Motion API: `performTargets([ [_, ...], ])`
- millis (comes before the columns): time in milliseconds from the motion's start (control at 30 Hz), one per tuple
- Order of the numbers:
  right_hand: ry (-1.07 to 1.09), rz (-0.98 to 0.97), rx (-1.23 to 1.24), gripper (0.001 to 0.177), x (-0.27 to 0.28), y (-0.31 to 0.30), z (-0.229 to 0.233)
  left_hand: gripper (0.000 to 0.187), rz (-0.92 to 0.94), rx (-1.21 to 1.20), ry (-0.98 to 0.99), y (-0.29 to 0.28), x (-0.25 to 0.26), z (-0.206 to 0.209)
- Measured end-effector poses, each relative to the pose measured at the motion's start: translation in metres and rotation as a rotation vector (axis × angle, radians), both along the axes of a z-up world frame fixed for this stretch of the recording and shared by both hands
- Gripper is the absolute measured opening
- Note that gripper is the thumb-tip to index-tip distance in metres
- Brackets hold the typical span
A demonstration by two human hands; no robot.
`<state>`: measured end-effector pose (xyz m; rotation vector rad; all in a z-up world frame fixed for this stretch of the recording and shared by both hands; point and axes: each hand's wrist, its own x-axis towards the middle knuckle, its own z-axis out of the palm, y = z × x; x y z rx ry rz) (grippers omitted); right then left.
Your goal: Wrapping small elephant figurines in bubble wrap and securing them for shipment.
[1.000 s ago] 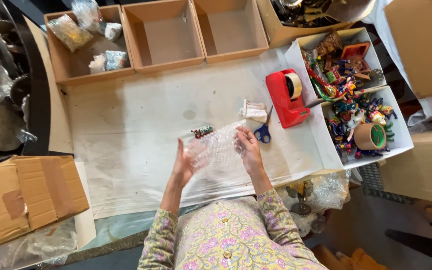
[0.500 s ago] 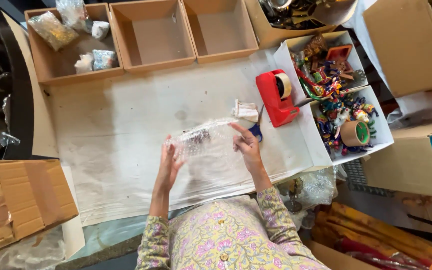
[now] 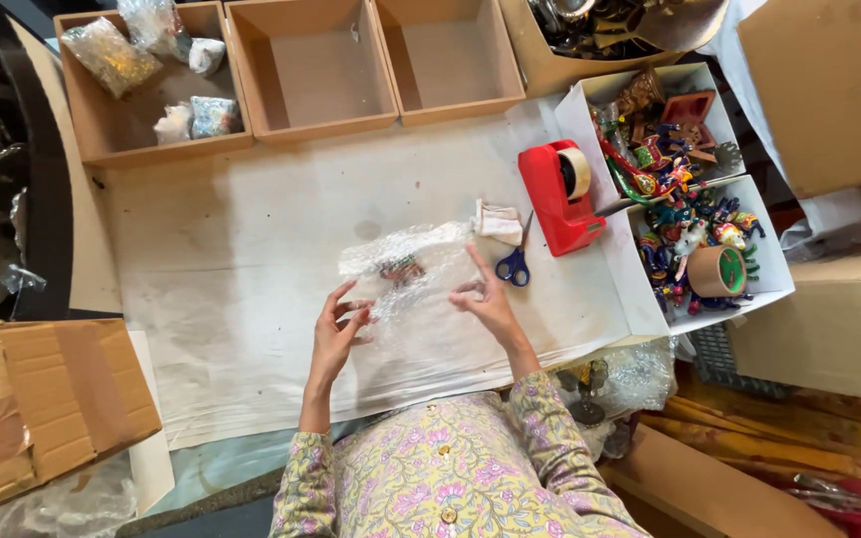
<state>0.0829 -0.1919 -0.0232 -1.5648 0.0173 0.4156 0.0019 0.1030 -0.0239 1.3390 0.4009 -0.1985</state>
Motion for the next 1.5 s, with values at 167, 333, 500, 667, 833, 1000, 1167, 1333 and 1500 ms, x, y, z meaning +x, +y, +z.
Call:
performTargets([
  [167, -0.157, 0.057, -0.173, 0.091, 0.000, 0.006, -0.027, 0.071, 0.118, 0.332, 0.118, -0.006, -0.011, -0.016],
  [333, -0.246, -0.085, -0.207, 0.074, 0.008, -0.001, -0.072, 0.069, 0.249, 1.274, -0.284, -0.025, -0.018, -0.031],
  [500, 0.066, -0.311, 0.023, 0.058, 0.021, -0.014, -0.105, 0.093, -0.357, 1.416, -0.482, -0.058, -0.001, -0.054],
  [667, 0.029, -0.253, -0.065, 0.046, 0.028, -0.014, -0.095, 0.105, -0.281, 1.521, -0.406, -0.019, 0.000, -0.077],
  [833, -0.028, -0.123, -0.286, 0.037, 0.025, 0.019, -0.058, 0.106, -0.222, 1.568, -0.353, 0.029, -0.004, -0.066],
  [1000, -0.534, 0.207, -0.543, 0.080, 0.029, 0.069, -0.001, 0.095, -0.184, 1.469, -0.276, 0.022, -0.009, -0.054],
  [1167, -0.733, 0.300, -0.723, 0.077, 0.031, 0.085, -0.004, 0.091, -0.173, 1.423, -0.269, -0.004, -0.007, -0.076],
  [1333, -0.643, 0.268, -0.754, 0.061, 0.026, 0.061, -0.001, 0.091, -0.212, 1.490, -0.288, -0.005, -0.001, -0.089],
  [1500, -0.539, -0.014, -0.780, 0.053, 0.023, 0.009, -0.019, 0.087, -0.303, 1.534, -0.331, -0.016, 0.018, -0.093],
])
